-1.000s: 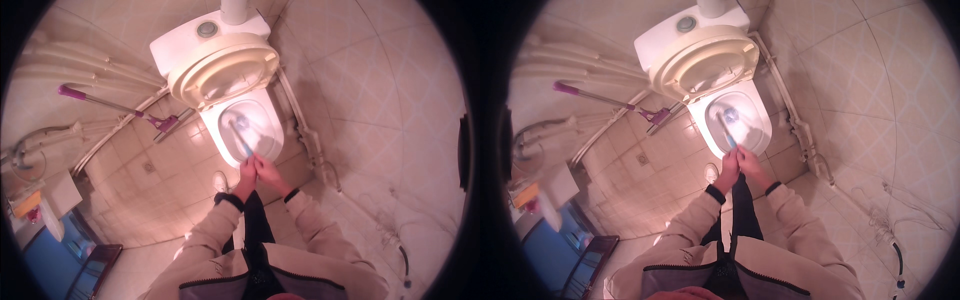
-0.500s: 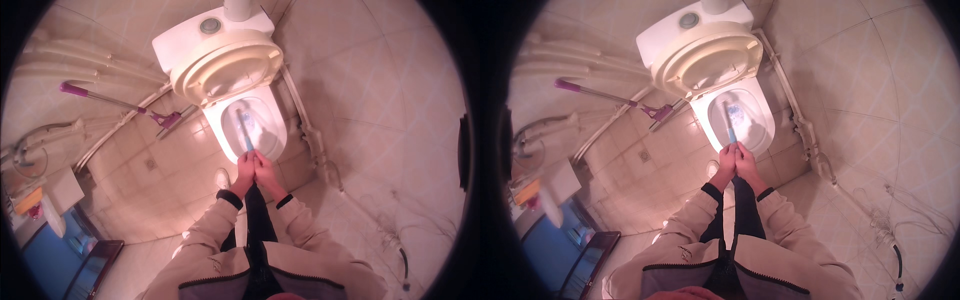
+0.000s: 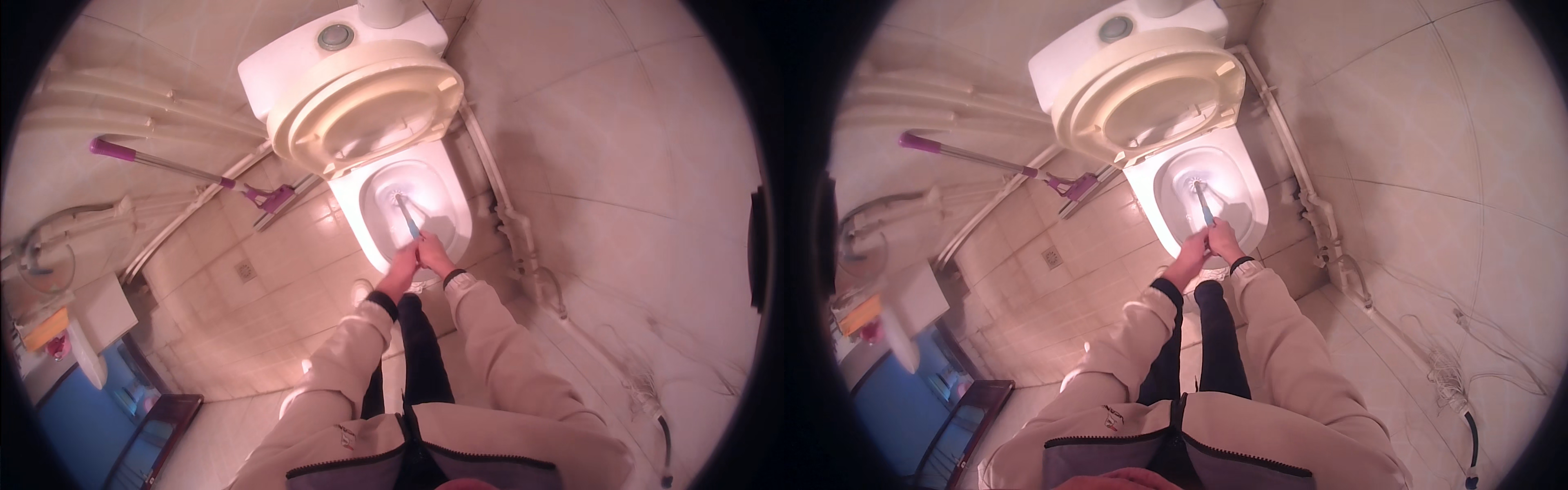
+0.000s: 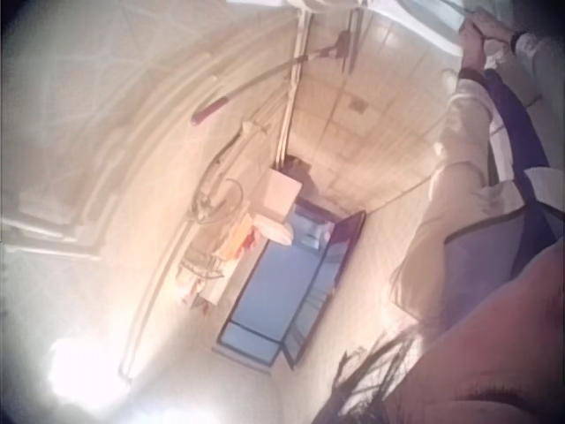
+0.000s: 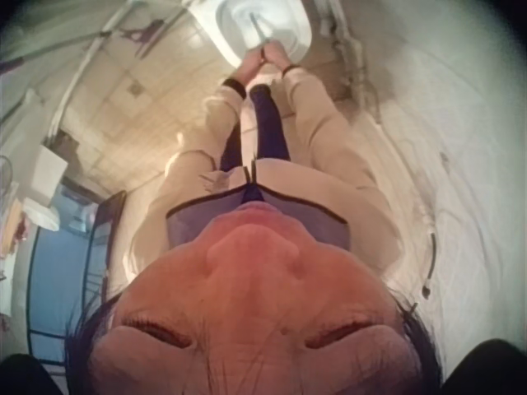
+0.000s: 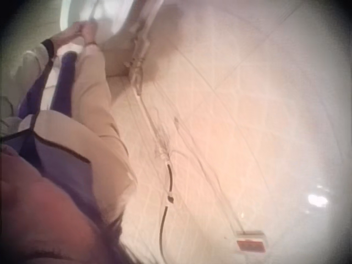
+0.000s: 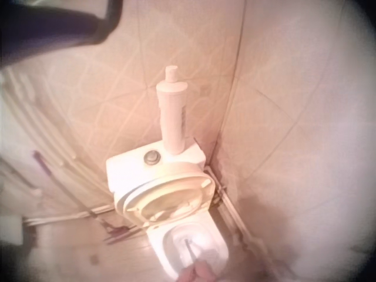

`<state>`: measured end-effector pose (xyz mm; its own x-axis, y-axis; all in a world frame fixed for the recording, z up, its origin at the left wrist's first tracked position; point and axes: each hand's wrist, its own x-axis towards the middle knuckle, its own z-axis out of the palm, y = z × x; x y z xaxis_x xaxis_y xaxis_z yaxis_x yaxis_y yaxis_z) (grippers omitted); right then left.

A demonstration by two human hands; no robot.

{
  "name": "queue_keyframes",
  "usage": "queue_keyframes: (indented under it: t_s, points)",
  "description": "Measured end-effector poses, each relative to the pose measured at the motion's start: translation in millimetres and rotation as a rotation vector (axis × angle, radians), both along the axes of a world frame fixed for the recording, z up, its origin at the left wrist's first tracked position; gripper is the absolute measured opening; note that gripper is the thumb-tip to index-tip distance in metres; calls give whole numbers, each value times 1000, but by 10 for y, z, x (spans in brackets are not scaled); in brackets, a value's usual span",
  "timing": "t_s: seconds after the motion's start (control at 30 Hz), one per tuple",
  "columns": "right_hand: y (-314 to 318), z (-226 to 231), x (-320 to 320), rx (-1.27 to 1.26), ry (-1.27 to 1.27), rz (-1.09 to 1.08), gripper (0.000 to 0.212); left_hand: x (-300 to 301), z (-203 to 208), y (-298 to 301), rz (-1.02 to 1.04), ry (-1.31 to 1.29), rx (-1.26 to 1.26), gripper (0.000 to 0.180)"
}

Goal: The person rinses a pink cloth under running water at the sink, then moves to the toilet. They pour blue cleaning liquid into the bowl and scrub the interior with a toilet brush. The video ends while scrubbing is still in progress.

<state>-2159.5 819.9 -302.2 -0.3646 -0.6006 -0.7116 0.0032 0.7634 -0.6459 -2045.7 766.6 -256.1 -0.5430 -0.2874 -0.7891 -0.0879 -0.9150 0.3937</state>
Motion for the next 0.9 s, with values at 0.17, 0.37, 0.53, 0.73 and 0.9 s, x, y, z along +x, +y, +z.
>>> queue_keyframes:
  t_s: [0.17,0.37,0.53,0.73,0.9]
  points:
    - [172,861,185,-42,-341,-442,32,-100,107,-52,-72,-54,54,30]
    - [362,1550,379,-149,-199,-159,41,-23,729,213,132,-239,12,25]
    - [868,1733,184,-176,53,318,38,246,841,980,198,-109,253,23]
    - [983,1322,-272,25,82,335,35,-248,380,1208,171,-11,423,18]
    - [-41,406,-177,107,84,176,24,-240,-49,257,154,-146,164,37]
